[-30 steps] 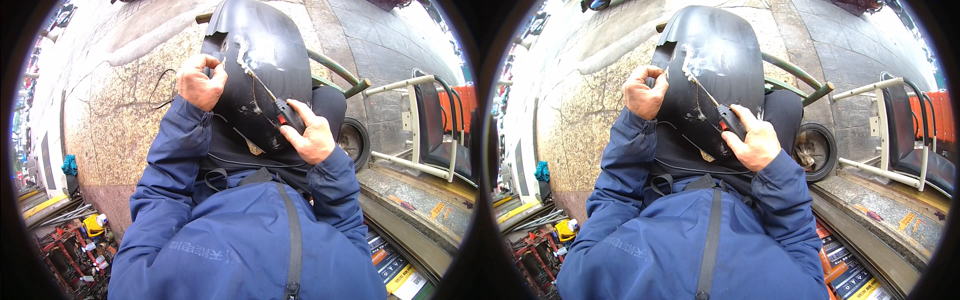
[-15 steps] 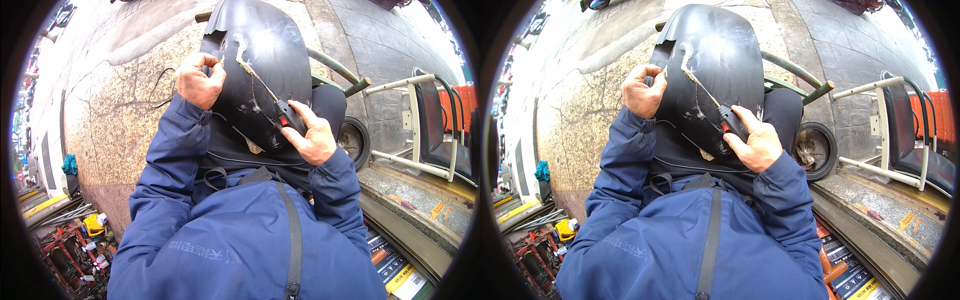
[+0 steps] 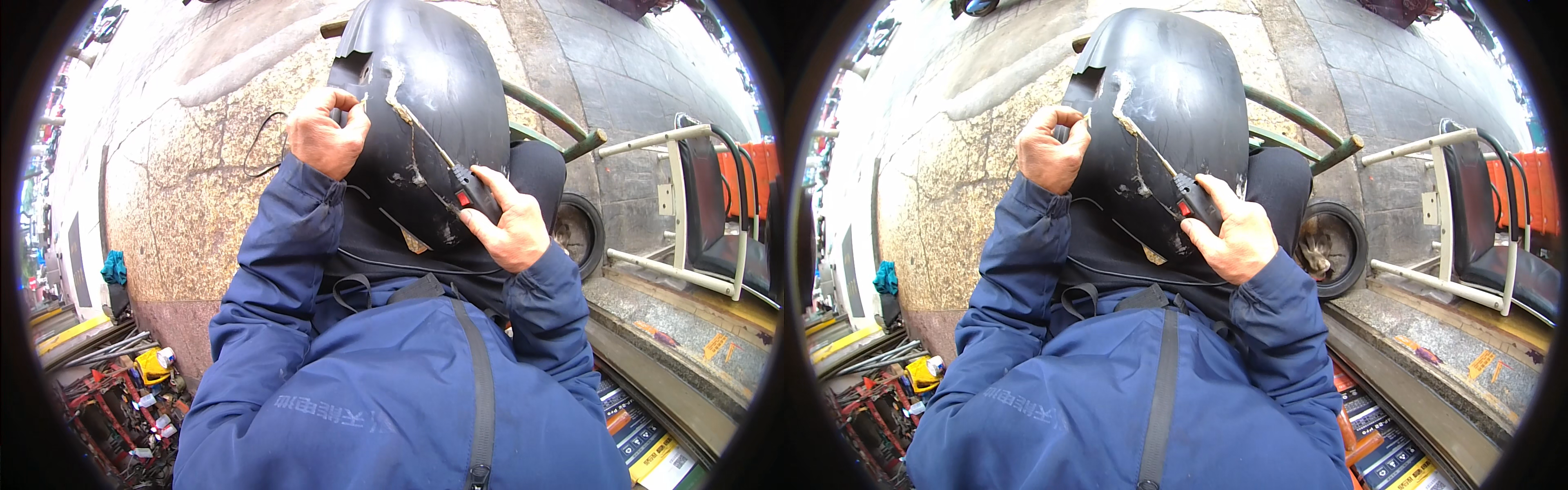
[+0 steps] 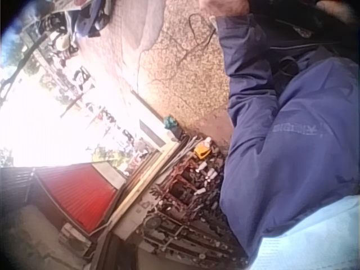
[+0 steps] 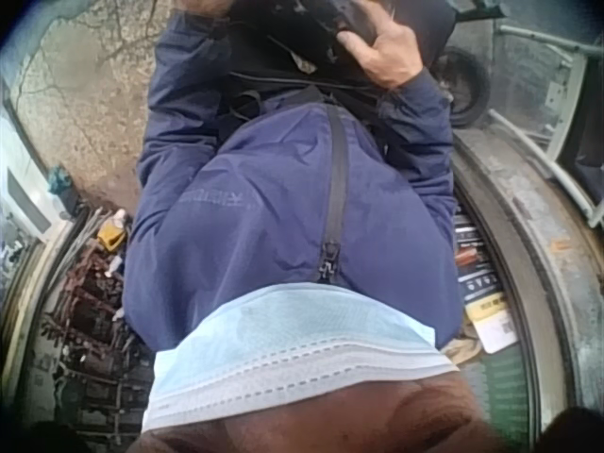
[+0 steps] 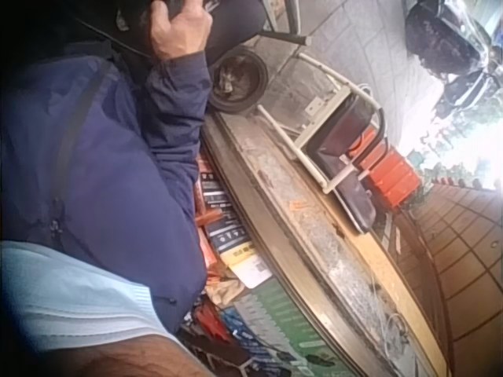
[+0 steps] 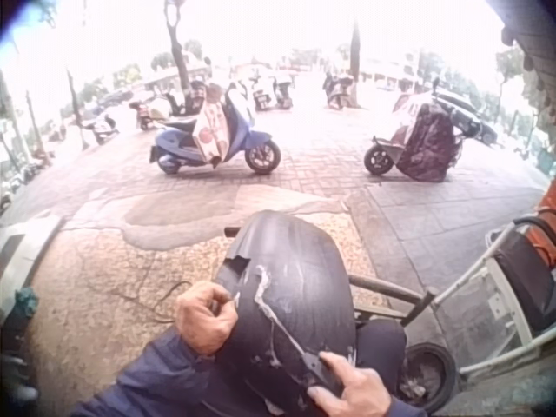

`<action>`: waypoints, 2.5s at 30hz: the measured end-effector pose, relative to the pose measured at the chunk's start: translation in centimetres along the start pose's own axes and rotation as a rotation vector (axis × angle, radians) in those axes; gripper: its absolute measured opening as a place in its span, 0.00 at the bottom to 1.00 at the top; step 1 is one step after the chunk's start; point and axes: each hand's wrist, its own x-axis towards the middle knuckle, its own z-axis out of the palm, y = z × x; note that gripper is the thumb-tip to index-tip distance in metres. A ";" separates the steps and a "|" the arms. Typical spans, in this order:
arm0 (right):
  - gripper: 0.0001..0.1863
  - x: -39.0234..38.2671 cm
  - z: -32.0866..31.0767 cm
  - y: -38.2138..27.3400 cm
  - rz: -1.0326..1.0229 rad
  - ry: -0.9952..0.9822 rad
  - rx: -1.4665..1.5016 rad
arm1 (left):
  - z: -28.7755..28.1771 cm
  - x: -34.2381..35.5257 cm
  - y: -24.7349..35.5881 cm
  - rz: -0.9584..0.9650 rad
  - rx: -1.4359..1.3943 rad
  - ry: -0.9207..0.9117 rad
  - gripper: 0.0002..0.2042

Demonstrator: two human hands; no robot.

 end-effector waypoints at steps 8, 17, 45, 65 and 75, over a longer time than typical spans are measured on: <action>0.28 1.0 -0.6 -0.8 0.023 -0.032 -0.051 | 0.0 0.0 0.2 0.030 -0.003 0.034 0.03; 0.28 1.5 -0.4 -1.2 -0.013 -0.038 -0.048 | -0.2 0.0 0.1 0.001 0.003 0.006 0.03; 0.29 1.5 -0.1 -1.9 0.089 -0.099 -0.066 | -0.2 0.0 -0.1 0.005 0.001 0.002 0.02; 0.29 1.3 0.0 -2.0 0.101 -0.098 -0.063 | 0.3 0.0 -0.4 0.058 -0.066 0.070 0.02; 0.29 1.4 0.0 -1.9 0.096 -0.088 -0.065 | 0.3 0.0 -0.4 0.051 -0.059 0.065 0.02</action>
